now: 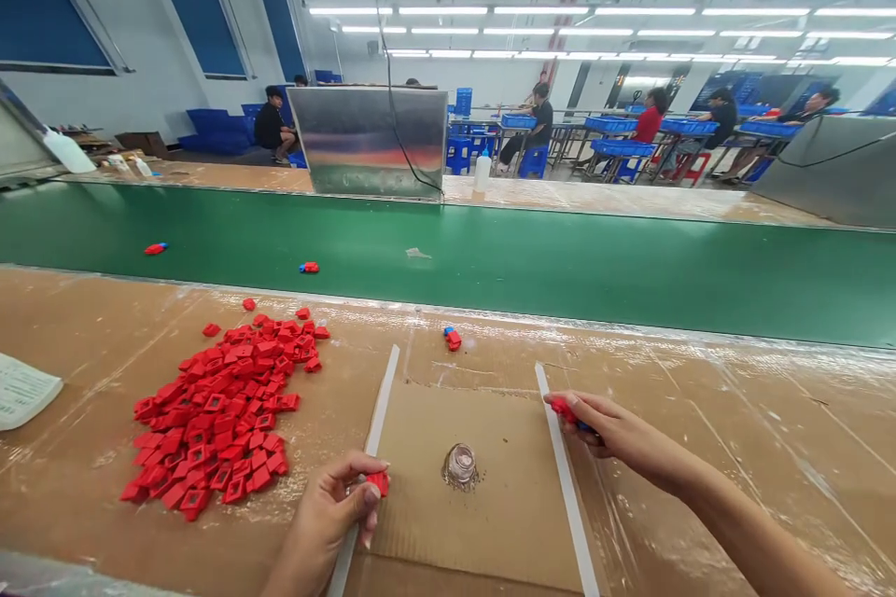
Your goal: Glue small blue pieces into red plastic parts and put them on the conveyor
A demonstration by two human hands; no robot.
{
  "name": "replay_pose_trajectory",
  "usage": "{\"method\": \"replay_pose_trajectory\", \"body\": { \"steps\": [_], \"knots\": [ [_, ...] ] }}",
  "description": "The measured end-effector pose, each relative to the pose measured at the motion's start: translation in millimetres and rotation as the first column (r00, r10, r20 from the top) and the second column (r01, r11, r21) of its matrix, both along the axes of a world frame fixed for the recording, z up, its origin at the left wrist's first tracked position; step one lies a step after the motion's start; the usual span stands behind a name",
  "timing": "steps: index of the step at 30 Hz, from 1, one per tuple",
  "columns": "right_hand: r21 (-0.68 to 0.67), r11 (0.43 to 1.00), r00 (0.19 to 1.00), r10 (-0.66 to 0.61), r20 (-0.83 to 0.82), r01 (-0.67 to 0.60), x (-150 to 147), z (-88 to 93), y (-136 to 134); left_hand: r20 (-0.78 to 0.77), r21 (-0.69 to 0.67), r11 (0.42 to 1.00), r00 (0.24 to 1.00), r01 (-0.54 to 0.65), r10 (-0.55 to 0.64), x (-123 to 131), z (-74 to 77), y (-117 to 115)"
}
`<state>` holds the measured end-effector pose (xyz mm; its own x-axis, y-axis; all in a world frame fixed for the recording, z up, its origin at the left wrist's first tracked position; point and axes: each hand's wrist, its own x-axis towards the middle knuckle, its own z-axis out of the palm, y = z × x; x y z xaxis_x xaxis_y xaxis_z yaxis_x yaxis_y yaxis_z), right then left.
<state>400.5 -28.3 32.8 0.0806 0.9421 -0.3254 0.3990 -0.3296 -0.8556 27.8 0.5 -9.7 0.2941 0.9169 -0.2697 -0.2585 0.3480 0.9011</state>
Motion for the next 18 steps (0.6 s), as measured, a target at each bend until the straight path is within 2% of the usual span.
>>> {"method": "replay_pose_trajectory", "body": {
  "steps": [4, 8, 12, 15, 18],
  "knots": [
    [0.075, 0.996, 0.995, 0.047, -0.089, -0.041, -18, 18.8, -14, 0.034, -0.016, 1.000, 0.999, 0.022, -0.021, 8, 1.6, -10],
    [0.146, 0.983, 0.981, 0.134, -0.139, -0.114, -44, 19.3, -18, 0.035, -0.056, 0.997, 0.998, 0.062, -0.060, 8, 6.4, -19],
    [0.219, 0.951, 0.972, 0.191, 0.138, -0.218, -67, 15.6, -21, 0.064, -0.086, 0.994, 0.996, 0.065, -0.060, 8, 9.2, -28],
    [0.239, 0.902, 0.907, 0.278, 0.316, -0.359, -82, 17.8, -24, 0.097, -0.058, 0.989, 0.987, 0.135, -0.129, 12, 7.1, -33],
    [0.255, 0.855, 0.852, 0.330, 0.407, -0.452, -93, 19.8, -25, 0.138, -0.013, 0.981, 0.972, 0.196, -0.192, 16, 1.9, -37]
  ]
}}
